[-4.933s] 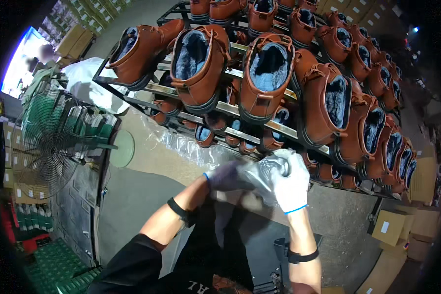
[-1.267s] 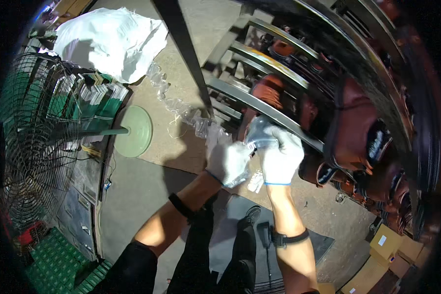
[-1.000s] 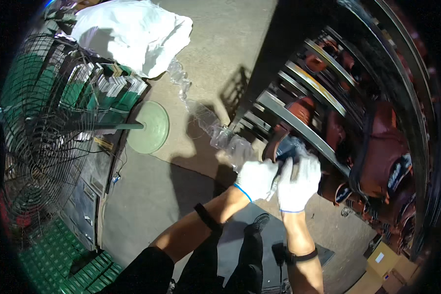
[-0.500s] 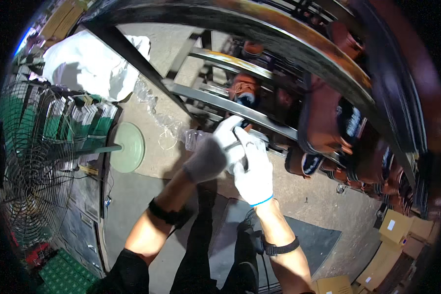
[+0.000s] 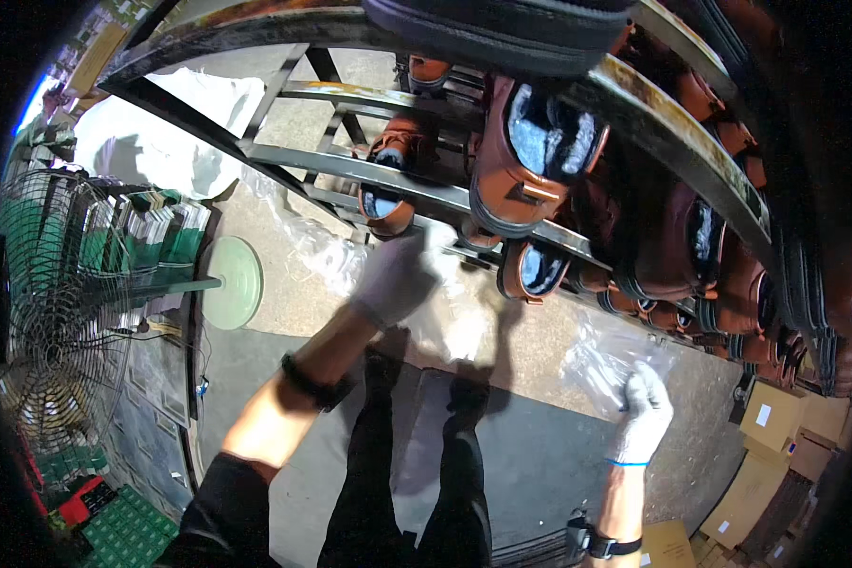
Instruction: The recorder is inspecting and cleaning brown boots on a mobile rack in a factory setting.
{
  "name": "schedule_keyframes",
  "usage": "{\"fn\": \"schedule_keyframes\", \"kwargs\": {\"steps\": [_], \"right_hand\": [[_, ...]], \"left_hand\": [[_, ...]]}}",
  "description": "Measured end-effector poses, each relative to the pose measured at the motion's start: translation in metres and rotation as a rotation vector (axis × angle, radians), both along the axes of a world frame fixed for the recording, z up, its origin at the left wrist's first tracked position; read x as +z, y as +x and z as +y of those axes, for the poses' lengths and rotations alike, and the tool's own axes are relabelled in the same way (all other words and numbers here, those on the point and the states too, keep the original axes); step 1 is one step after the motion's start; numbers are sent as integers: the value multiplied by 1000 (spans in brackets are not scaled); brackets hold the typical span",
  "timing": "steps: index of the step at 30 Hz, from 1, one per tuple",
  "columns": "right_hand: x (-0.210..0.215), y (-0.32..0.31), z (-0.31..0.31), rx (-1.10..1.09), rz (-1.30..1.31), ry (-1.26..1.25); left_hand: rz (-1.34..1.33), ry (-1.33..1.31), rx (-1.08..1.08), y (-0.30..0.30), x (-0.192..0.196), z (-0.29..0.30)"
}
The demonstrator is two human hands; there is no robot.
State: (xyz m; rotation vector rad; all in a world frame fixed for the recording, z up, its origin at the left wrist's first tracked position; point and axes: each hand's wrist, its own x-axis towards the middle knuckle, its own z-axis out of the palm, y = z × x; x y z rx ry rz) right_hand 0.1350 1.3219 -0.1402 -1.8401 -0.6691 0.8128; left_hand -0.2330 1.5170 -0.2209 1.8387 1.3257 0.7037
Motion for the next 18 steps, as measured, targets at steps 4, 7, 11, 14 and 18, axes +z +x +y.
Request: {"fn": "schedule_keyframes", "kwargs": {"steps": [4, 7, 11, 14, 18], "right_hand": [[-4, -99, 56, -54, 239, 126], [-21, -138, 100, 169, 299, 114], [-73, -204, 185, 531, -995, 314], [-101, -209, 210, 512, -1388, 131], [-87, -241, 146, 538, -1038, 272]], "left_hand": [[532, 103, -181, 47, -44, 40], [353, 356, -43, 19, -67, -12], [285, 286, -73, 22, -64, -59], [249, 329, -37, 31, -63, -61], [299, 242, -1, -8, -64, -66]]}}
